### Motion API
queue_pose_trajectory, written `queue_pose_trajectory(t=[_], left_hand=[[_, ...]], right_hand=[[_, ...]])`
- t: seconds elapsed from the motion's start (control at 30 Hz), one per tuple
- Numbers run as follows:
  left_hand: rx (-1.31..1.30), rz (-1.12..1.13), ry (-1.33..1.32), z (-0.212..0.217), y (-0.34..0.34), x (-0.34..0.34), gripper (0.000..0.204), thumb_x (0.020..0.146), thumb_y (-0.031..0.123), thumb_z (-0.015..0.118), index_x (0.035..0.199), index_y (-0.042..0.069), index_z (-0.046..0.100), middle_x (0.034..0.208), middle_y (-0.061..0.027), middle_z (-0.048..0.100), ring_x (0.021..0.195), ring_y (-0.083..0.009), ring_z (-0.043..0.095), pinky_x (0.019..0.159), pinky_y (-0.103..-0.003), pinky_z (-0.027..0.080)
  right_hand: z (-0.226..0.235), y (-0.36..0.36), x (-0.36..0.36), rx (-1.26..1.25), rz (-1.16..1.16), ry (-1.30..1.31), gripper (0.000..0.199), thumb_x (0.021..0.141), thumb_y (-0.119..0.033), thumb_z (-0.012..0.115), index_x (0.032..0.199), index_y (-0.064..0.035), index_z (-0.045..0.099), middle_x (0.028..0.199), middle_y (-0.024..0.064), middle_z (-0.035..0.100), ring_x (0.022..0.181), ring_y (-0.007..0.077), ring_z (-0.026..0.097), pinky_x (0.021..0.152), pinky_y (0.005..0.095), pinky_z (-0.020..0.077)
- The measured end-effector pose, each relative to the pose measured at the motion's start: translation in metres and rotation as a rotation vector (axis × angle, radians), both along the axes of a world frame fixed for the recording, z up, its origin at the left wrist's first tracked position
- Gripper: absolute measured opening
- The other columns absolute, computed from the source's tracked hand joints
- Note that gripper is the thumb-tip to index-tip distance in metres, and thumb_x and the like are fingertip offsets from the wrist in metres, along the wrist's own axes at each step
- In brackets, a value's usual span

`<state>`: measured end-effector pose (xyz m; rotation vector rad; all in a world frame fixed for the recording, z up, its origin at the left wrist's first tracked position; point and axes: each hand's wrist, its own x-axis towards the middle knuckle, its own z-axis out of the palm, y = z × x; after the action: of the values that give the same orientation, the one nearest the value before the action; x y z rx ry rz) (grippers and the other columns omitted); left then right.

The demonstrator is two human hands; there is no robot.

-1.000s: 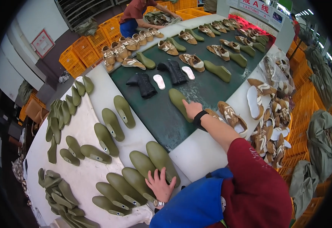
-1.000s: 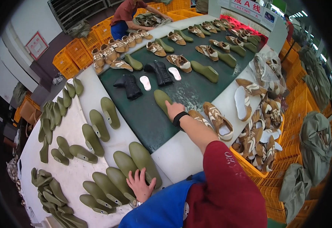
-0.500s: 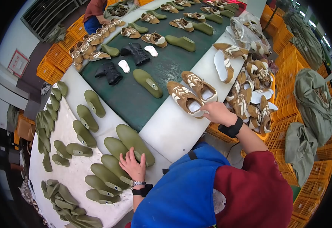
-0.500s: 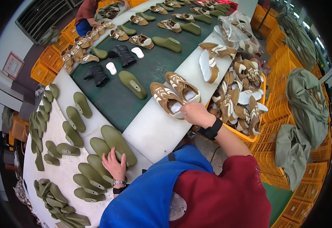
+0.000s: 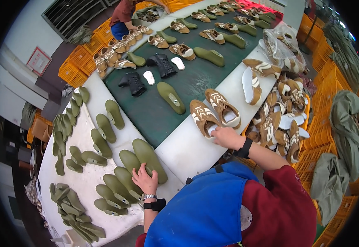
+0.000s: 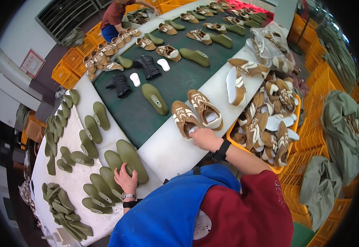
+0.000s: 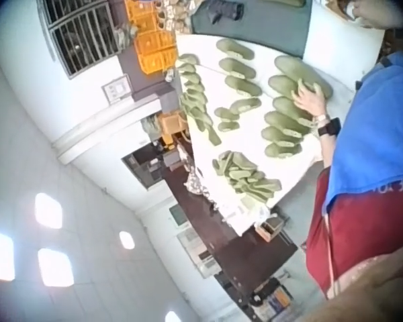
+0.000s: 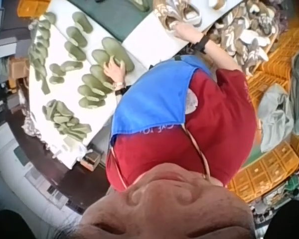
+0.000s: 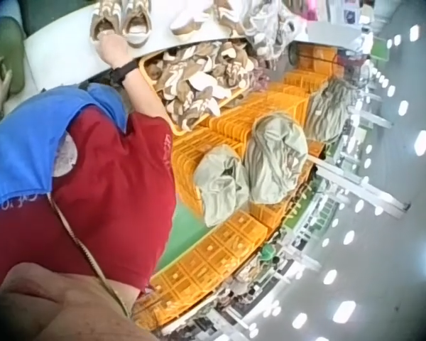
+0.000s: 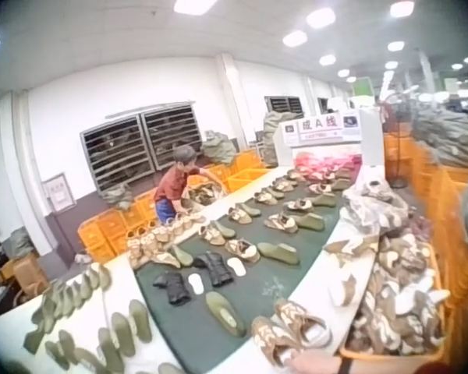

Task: The worker is inspecting shoe lasts and matching them with footwear components on a factory assembly line.

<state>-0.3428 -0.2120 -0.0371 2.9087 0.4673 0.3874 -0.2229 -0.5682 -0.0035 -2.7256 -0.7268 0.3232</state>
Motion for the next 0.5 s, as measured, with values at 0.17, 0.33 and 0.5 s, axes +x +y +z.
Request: queue_pose_trajectory(t=[0.17, 0.33, 0.5], left_hand=[[0.021, 0.067, -0.034, -0.001, -0.008, 0.0, 0.047, 0.072, 0.027, 0.061, 0.116, 0.014, 0.053, 0.108, -0.0088, 0.059, 0.124, -0.035, 0.037, 0.102, -0.059, 0.024], [0.02, 0.065, -0.038, 0.002, -0.01, 0.0, 0.046, 0.071, 0.027, 0.061, 0.115, 0.014, 0.054, 0.108, -0.0087, 0.059, 0.123, -0.0346, 0.038, 0.103, -0.058, 0.023], [0.002, 0.09, -0.038, 0.004, -0.013, 0.0, 0.045, 0.07, 0.027, 0.062, 0.113, 0.014, 0.055, 0.108, -0.0079, 0.059, 0.123, -0.0345, 0.038, 0.103, -0.057, 0.023]], right_hand=[[0.047, 0.056, 0.014, 0.419, 0.145, -0.069, 0.022, 0.078, -0.02, 0.062, 0.092, -0.0033, 0.059, 0.087, 0.0161, 0.063, 0.082, 0.0348, 0.062, 0.072, 0.0434, 0.0491], [0.064, 0.128, 0.044, 0.376, 0.289, -0.022, 0.021, 0.076, -0.021, 0.063, 0.084, -0.0015, 0.063, 0.076, 0.0198, 0.064, 0.074, 0.036, 0.063, 0.068, 0.045, 0.0502], [0.073, 0.168, 0.052, 0.515, 0.422, -0.014, 0.02, 0.075, -0.019, 0.063, 0.085, -0.0024, 0.063, 0.078, 0.019, 0.064, 0.076, 0.0353, 0.064, 0.068, 0.0439, 0.0508]])
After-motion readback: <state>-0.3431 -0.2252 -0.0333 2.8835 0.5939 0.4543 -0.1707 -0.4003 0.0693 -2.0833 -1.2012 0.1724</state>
